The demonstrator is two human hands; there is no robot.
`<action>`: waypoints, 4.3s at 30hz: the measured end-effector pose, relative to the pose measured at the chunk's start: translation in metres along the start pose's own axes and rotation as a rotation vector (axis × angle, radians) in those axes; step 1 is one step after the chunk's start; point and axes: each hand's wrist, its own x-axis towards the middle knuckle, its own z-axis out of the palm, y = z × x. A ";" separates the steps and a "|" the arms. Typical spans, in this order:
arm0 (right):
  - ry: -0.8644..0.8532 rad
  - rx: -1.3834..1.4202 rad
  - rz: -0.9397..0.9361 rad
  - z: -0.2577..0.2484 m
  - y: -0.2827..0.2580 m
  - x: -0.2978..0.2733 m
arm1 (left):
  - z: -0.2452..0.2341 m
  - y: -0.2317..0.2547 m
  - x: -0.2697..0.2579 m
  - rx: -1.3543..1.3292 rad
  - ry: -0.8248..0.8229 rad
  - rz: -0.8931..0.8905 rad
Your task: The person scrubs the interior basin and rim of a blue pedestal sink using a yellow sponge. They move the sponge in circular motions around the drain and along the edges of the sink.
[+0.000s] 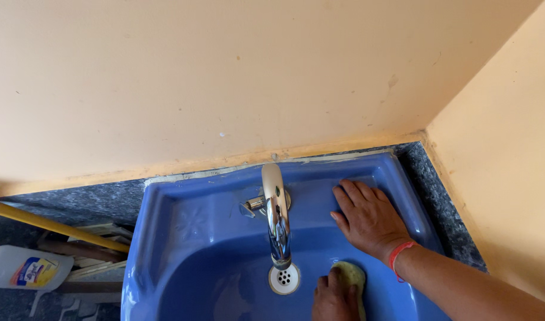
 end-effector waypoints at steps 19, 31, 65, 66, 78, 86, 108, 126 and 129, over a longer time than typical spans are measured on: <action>-0.003 0.029 -0.008 -0.001 0.002 -0.006 | 0.004 0.051 -0.028 -0.166 -0.001 0.023; -0.455 0.213 -0.589 -0.015 -0.013 -0.072 | -0.035 0.035 -0.059 -0.481 -0.195 -0.044; -0.801 0.462 -0.040 -0.024 -0.133 -0.162 | -0.167 -0.086 -0.112 0.431 0.348 0.286; -0.824 0.374 -0.027 -0.027 -0.127 -0.157 | -0.162 -0.094 -0.111 0.431 0.338 0.289; -0.811 0.336 -0.038 0.095 -0.121 -0.190 | -0.135 -0.188 -0.071 0.559 0.706 0.313; -1.042 0.174 0.017 0.054 -0.088 -0.158 | -0.134 -0.203 -0.078 0.556 0.756 0.260; -0.870 0.020 0.125 0.014 -0.111 -0.169 | -0.206 -0.077 -0.130 0.515 0.378 -0.011; -0.795 0.063 0.029 0.004 -0.143 -0.174 | -0.228 -0.033 -0.147 0.493 0.281 -0.063; -0.920 0.301 0.075 0.027 -0.195 -0.176 | -0.229 -0.032 -0.150 0.462 0.344 -0.009</action>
